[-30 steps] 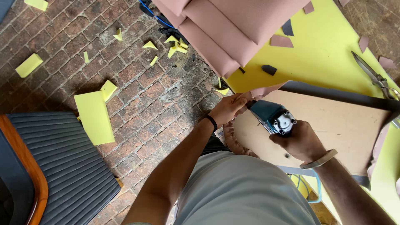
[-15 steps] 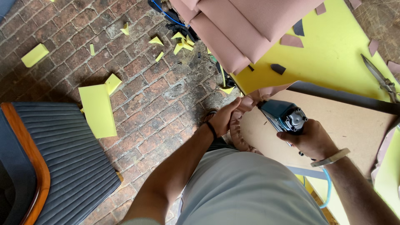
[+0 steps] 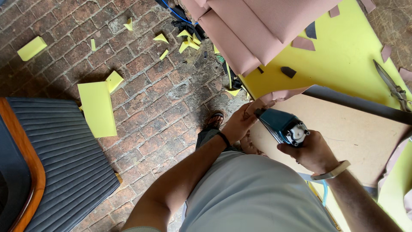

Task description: The person staples pink fabric onto a wooden board using a pneumatic staple gun, trims excess fabric with scissors, and smooths the material over the board. The person repeats this process on multiple sections of the board.

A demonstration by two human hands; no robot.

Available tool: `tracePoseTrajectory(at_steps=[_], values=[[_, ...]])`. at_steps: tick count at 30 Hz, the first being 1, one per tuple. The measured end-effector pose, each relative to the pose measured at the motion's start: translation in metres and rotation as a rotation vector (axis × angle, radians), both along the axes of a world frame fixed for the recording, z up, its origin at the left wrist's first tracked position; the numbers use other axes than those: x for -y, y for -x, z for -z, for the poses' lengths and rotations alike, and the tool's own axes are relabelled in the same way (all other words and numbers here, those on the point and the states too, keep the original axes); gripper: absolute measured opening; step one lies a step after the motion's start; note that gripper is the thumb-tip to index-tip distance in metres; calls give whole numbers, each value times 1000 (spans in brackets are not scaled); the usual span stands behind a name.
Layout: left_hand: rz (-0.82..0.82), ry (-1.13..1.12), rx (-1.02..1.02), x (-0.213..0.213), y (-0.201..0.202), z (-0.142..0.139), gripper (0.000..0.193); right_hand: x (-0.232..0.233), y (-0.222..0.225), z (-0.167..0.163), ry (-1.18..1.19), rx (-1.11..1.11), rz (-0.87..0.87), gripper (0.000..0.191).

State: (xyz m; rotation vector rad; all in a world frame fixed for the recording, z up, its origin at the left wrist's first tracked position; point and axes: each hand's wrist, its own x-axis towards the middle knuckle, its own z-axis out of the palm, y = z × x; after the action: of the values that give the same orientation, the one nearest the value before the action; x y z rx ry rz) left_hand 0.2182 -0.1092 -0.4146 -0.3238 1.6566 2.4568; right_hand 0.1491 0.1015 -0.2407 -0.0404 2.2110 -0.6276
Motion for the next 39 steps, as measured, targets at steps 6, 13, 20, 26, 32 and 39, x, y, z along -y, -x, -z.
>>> tracePoseTrajectory(at_steps=[6, 13, 20, 26, 32, 39], values=[[-135, -759, 430, 11, 8, -4, 57, -5, -8, 1, 206, -782, -228, 50], [-130, -813, 303, 11, 18, 8, 51, -1, -4, 29, 33, -1253, -369, 56], [-119, -796, 266, 11, 4, 45, 44, 86, -6, 62, 450, -391, 29, 29], [-38, -857, 246, 21, 0, 26, 45, 100, -13, 92, 445, -417, 223, 17], [58, -553, 218, 31, 1, 6, 42, 92, -20, 106, 542, -483, 213, 15], [98, -253, 159, 26, 1, 42, 38, 105, -22, 91, 588, -494, 288, 27]])
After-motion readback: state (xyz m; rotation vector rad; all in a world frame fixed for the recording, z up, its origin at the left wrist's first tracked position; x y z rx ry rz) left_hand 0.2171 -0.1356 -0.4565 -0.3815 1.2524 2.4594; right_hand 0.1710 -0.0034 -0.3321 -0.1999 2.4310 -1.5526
